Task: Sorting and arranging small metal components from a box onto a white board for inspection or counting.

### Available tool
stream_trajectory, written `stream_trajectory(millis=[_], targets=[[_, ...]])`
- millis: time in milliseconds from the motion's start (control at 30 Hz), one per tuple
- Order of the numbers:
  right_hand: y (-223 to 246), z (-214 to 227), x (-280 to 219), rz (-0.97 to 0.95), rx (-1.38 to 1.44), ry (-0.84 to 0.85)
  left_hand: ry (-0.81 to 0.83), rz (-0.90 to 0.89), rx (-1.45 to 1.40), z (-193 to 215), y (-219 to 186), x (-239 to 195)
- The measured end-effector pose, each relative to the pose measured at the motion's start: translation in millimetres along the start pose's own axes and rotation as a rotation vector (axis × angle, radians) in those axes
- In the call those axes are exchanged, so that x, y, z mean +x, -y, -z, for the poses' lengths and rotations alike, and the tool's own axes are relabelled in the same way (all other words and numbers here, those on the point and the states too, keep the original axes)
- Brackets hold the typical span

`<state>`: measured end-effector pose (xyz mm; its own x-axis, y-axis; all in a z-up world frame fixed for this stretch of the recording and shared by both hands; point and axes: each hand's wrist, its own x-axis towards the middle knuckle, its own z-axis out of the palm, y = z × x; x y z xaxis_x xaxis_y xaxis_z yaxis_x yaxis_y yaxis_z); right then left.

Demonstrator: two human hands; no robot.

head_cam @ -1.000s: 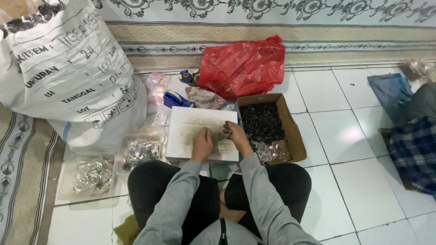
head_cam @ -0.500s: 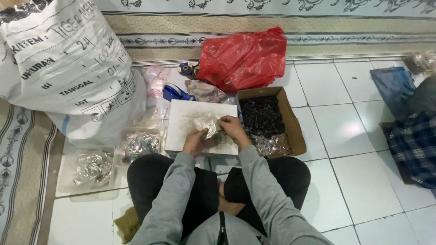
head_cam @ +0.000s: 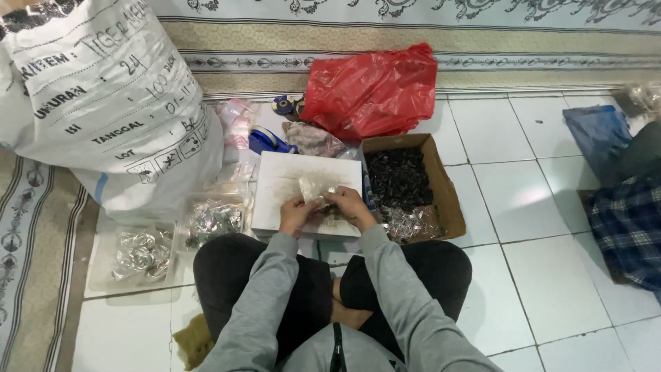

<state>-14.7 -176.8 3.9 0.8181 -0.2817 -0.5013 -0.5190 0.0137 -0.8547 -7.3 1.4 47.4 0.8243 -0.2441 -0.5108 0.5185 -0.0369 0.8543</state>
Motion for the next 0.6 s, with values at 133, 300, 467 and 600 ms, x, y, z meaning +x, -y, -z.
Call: stream_trajectory(millis=[133, 300, 467, 600], targets=[[13, -3, -19, 0.015, 0.0, -0.059, -0.015, 0.037, -0.085, 3, 10, 14], [2, -13, -3, -0.084, 0.12, -0.018, -0.094, 0.014, -0.011, 7, 10, 16], [28, -20, -38, -0.042, 0.12, -0.076, -0.061, 0.008, -0.003, 1, 8, 12], [13, -20, -26, -0.05, 0.222, -0.065, -0.039, -0.012, 0.039, 2, 13, 15]])
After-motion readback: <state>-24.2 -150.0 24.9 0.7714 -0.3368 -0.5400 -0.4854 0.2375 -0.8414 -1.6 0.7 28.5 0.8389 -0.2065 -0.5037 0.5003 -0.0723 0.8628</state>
